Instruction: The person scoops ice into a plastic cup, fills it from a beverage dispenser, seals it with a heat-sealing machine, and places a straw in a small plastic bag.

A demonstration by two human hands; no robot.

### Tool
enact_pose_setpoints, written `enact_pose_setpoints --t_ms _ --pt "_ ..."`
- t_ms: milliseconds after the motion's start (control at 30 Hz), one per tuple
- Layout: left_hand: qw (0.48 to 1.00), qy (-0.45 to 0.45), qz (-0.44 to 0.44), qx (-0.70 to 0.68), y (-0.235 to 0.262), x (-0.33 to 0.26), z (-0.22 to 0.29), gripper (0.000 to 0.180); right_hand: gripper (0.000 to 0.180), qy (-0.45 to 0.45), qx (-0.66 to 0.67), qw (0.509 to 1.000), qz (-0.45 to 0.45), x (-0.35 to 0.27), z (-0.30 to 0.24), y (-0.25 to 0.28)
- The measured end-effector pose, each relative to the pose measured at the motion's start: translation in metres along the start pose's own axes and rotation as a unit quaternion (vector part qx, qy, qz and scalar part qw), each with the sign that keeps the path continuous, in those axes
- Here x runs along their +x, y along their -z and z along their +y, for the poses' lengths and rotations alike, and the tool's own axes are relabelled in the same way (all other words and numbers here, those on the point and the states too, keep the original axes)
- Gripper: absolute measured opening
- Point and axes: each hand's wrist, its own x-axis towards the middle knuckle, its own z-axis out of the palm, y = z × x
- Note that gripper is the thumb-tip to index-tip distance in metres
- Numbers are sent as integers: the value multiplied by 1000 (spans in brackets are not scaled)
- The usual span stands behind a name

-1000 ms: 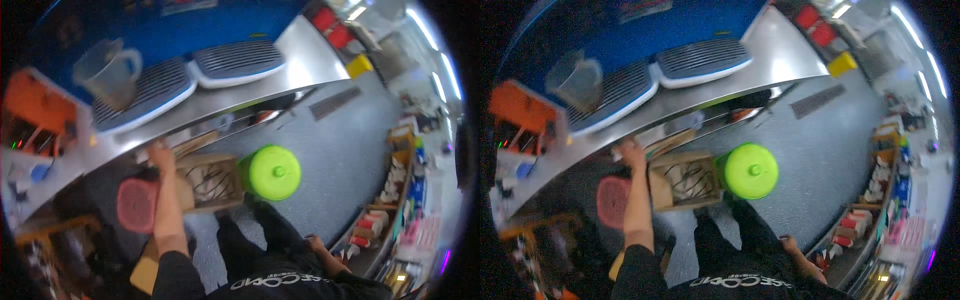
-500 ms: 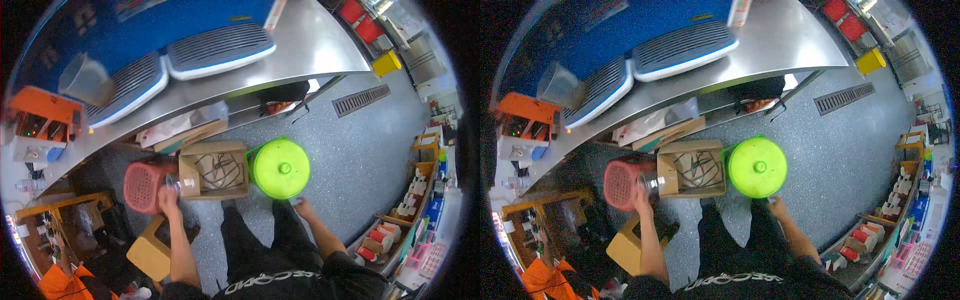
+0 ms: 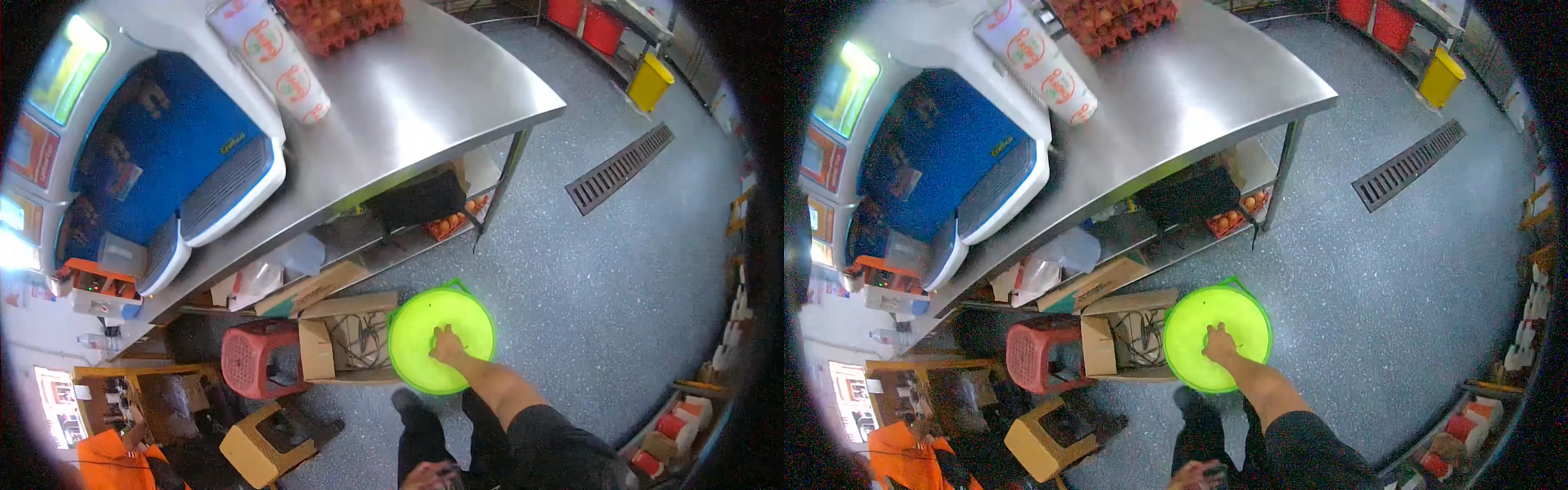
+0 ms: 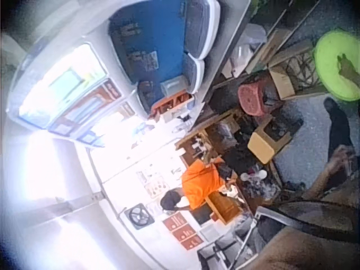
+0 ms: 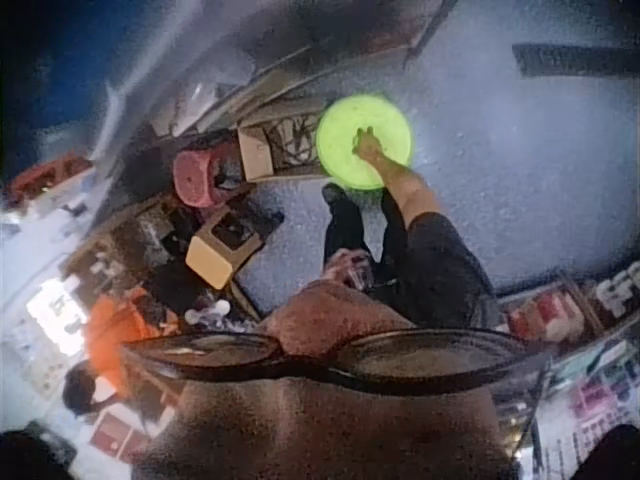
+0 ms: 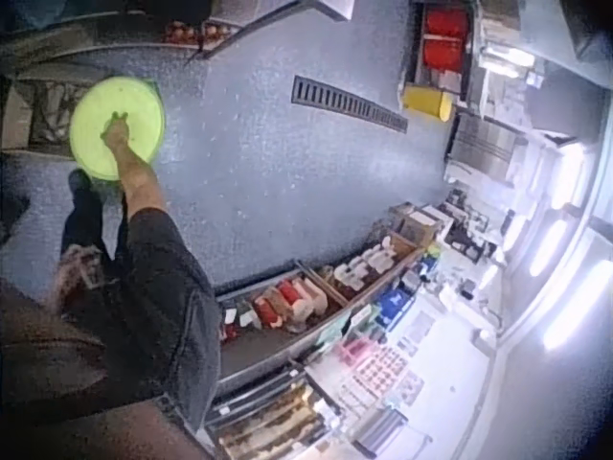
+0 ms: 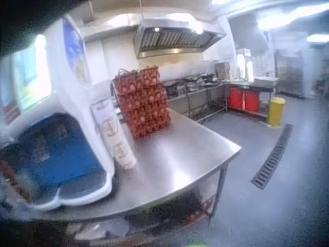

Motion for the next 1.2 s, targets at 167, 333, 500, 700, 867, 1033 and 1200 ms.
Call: enact_pose_setpoints --t_ms 167,333,500,700,867,1033,1200 --pt "991 -9 -128 34 -20 20 -31 73 72 47 57 993 92 -87 -50 90" --pt "986 47 -126 -98 -78 10 -11 98 61 186 104 947 241 -189 -55 250" --pt "992 16 -38 -120 -100 9 34 54 45 304 -24 840 449 -286 -101 457" --pt "996 59 -3 60 -67 -7 62 43 55 278 -175 849 414 -128 -152 603" --pt "970 29 -41 237 -10 -22 64 49 53 270 -203 839 426 12 -134 654" --pt "932 -20 -8 361 61 -16 -3 45 60 155 22 933 323 -27 -234 567" --pt "975 204 59 62 52 -15 -37 48 48 377 -221 799 414 -82 -160 429"
